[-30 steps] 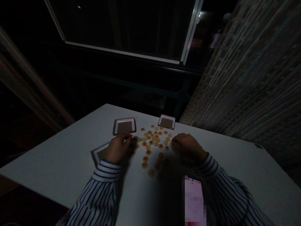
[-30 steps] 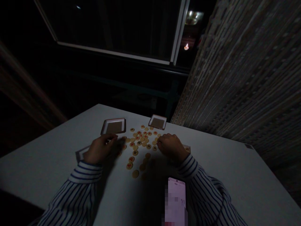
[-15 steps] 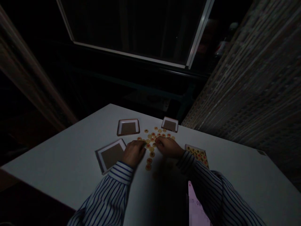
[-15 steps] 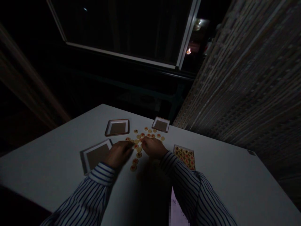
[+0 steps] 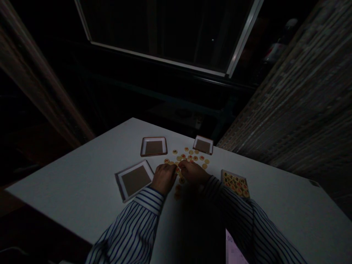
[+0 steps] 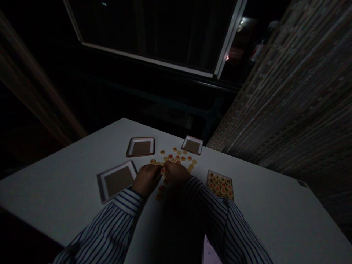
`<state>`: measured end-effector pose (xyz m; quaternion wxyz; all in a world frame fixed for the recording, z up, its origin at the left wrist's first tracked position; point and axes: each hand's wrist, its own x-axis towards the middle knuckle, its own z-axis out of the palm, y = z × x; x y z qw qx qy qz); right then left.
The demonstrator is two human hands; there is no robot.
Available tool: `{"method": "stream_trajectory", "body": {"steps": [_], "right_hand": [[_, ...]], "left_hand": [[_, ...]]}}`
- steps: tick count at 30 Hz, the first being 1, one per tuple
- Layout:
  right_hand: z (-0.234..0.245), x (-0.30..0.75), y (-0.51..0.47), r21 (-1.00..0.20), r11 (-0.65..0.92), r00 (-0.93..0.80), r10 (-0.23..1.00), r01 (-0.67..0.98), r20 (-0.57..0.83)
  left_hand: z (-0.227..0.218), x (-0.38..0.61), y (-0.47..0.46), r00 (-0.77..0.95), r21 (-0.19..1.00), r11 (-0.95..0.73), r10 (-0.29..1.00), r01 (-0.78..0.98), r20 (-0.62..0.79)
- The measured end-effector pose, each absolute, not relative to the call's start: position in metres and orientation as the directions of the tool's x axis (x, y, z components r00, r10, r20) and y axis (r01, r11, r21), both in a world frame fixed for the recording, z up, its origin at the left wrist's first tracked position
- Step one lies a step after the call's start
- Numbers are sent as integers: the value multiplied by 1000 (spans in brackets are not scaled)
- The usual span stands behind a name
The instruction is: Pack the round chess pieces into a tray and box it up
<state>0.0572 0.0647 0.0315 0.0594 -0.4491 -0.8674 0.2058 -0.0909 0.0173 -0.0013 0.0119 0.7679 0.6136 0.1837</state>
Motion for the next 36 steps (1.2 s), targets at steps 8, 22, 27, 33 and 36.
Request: {"method": "stream_trajectory", "body": {"steps": [8, 22, 27, 33, 36], "right_hand": [[36, 54, 63, -382, 504, -584, 801, 775, -130], [28, 60, 68, -581, 550, -625, 776, 600, 88], [33, 65, 67, -744, 477, -593, 794, 468, 135], [42, 69, 60, -910, 261, -561, 827, 324, 37], [48, 73, 56, -939, 222, -554, 832, 261, 43]], "left_hand": [[-2, -88, 18, 156, 241, -220, 953, 945, 258], [-2, -91, 18, 91, 410, -266, 913, 872, 398], [-1, -91, 15, 24, 534, -296, 890, 792, 456], [5, -88, 10, -6, 640, -315, 894, 701, 447], [10, -86, 7, -4, 661, -328, 894, 675, 447]]}}
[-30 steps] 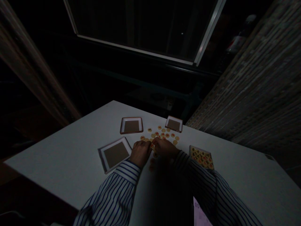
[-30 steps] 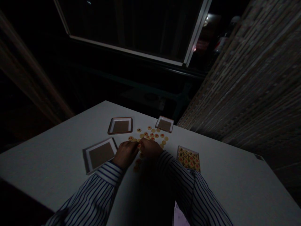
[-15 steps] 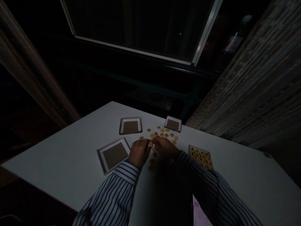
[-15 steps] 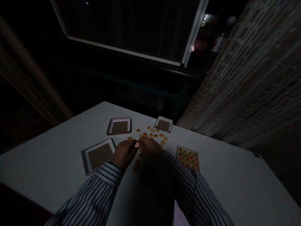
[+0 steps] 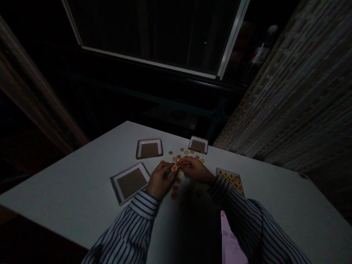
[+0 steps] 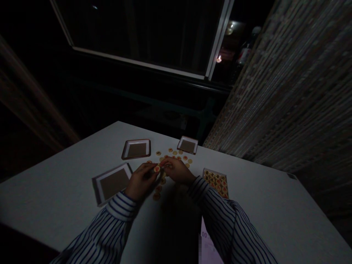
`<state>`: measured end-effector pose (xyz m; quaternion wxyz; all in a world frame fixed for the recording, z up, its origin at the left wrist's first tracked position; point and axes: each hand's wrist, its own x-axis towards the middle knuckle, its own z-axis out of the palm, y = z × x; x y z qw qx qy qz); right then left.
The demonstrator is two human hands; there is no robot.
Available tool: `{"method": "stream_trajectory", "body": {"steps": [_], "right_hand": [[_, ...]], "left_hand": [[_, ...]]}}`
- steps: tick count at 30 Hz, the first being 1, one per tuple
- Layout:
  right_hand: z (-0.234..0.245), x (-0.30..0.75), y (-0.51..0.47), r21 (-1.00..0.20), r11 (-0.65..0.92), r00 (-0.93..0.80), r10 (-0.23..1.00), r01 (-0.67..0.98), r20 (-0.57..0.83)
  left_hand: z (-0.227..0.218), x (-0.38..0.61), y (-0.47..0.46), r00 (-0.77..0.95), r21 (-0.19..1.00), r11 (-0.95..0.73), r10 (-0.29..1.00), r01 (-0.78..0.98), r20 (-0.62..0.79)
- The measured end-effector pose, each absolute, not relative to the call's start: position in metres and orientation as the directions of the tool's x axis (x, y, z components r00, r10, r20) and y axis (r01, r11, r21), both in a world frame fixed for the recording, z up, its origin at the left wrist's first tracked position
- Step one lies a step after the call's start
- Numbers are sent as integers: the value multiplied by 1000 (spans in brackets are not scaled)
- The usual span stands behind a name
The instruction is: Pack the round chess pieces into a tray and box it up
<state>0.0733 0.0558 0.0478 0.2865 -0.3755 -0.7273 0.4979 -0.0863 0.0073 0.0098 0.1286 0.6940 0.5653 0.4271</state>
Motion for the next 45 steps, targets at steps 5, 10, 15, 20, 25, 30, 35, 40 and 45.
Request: {"method": "stream_trajectory", "body": {"steps": [5, 10, 15, 20, 25, 30, 35, 40, 45], "right_hand": [[55, 84, 49, -926, 261, -538, 839, 273, 78], [59, 99, 41, -872, 367, -507, 846, 325, 167], [60, 115, 29, -879, 346, -462, 870, 327, 171], [56, 134, 16, -902, 309, -445, 882, 301, 154], [49, 150, 3, -933, 255, -429, 894, 255, 127], [31, 166, -3, -919, 294, -380, 907, 264, 181], [19, 181, -5, -915, 312, -358, 910, 256, 210], [20, 193, -4, -911, 293, -330, 924, 290, 192], [19, 202, 1, -896, 344, -323, 913, 280, 250]], "left_hand": [[17, -81, 3, 13, 661, -380, 872, 647, 489], [22, -70, -3, 12, 688, -370, 885, 624, 465], [28, -56, -9, 20, 689, -417, 863, 593, 505], [29, -41, -15, 21, 740, -415, 878, 529, 478], [24, -26, -17, 11, 825, -365, 917, 431, 399], [25, -11, -18, 11, 893, -281, 955, 351, 296], [30, 3, -21, 7, 951, -187, 981, 247, 192], [26, 14, -19, 50, 964, -152, 988, 216, 144], [23, 27, -16, 56, 970, -145, 989, 193, 137]]}}
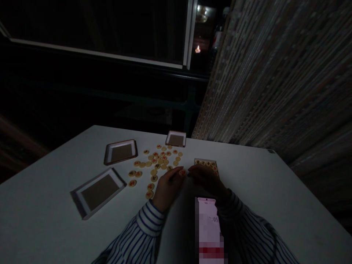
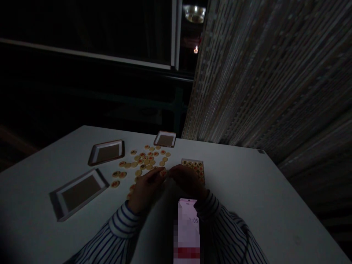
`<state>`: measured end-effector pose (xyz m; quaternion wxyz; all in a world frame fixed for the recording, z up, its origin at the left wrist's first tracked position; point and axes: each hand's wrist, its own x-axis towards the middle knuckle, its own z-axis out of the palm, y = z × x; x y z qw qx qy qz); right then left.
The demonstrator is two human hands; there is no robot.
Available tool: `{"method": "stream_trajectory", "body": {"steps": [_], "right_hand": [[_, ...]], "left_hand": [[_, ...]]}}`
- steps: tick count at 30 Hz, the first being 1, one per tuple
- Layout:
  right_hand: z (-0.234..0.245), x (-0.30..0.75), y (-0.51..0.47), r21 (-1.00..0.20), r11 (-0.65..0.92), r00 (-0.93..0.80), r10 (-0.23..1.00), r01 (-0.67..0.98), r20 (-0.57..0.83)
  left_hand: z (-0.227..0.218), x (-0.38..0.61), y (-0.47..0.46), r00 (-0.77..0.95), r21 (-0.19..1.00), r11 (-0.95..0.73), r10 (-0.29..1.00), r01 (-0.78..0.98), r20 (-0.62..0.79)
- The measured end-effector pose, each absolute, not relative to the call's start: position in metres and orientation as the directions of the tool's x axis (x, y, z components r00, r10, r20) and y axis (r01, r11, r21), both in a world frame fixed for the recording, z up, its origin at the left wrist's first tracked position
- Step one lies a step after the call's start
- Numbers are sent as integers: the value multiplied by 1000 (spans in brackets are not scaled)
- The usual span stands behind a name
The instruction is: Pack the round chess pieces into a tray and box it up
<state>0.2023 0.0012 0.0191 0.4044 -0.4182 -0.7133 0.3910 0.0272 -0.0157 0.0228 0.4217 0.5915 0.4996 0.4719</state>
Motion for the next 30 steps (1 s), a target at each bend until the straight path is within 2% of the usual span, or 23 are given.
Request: {"method": "stream_trajectory", "body": {"steps": [5, 10, 17, 26, 30], "right_hand": [[18, 208, 5, -884, 343, -298, 921, 316, 251], [22, 212, 8, -897, 342, -285, 922, 281, 262], [29, 213, 14, -918, 268, -200, 956, 292, 215], [26, 217, 15, -925, 268, -228, 951, 270, 209], [30, 215, 14, -914, 288, -225, 947, 286, 228]], "left_hand": [[24, 44, -15, 41, 990, -75, 997, 120, 71], [24, 59, -9, 38, 995, -47, 998, 83, 44], [23, 70, -1, 35, 1000, 6, 999, -21, -5], [12, 72, 1, 12, 999, 27, 1000, 33, -28], [16, 70, 1, -4, 994, -6, 1000, 105, 7]]}}
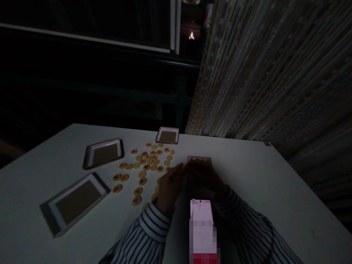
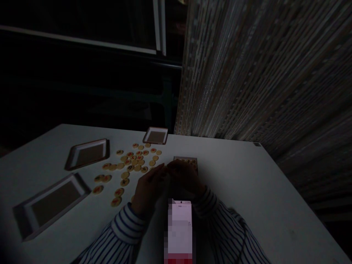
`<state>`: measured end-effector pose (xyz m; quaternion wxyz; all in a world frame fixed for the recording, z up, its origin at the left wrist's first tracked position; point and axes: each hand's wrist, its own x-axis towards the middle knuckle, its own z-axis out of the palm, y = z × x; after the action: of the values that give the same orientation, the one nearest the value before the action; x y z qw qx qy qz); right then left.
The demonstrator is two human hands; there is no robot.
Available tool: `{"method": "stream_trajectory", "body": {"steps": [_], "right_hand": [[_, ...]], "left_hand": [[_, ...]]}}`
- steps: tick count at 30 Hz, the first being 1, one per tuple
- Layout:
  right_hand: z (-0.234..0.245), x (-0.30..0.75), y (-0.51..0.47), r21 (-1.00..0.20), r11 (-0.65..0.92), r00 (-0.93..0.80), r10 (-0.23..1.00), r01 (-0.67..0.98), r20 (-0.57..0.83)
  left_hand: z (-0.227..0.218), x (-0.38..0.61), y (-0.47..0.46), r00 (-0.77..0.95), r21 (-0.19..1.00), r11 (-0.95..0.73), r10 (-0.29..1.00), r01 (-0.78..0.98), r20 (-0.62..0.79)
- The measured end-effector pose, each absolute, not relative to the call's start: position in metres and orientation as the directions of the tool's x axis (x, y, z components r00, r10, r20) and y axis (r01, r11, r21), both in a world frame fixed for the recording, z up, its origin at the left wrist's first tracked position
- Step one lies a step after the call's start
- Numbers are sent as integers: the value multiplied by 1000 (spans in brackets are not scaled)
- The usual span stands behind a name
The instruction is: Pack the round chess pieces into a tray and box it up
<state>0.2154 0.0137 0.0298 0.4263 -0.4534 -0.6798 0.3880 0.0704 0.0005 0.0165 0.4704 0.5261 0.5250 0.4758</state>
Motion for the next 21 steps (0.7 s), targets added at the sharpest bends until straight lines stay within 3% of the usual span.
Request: {"method": "stream_trajectory", "body": {"steps": [5, 10, 21], "right_hand": [[30, 213, 13, -936, 258, -235, 951, 239, 202], [31, 213, 12, -920, 289, -236, 944, 266, 229], [31, 209, 11, -912, 328, -243, 932, 248, 269]], "left_hand": [[23, 68, -2, -31, 986, 4, 1000, 167, 2], [24, 68, -3, -48, 992, 58, 997, 114, -53], [18, 67, -3, -92, 994, 23, 996, 105, -14]]}}
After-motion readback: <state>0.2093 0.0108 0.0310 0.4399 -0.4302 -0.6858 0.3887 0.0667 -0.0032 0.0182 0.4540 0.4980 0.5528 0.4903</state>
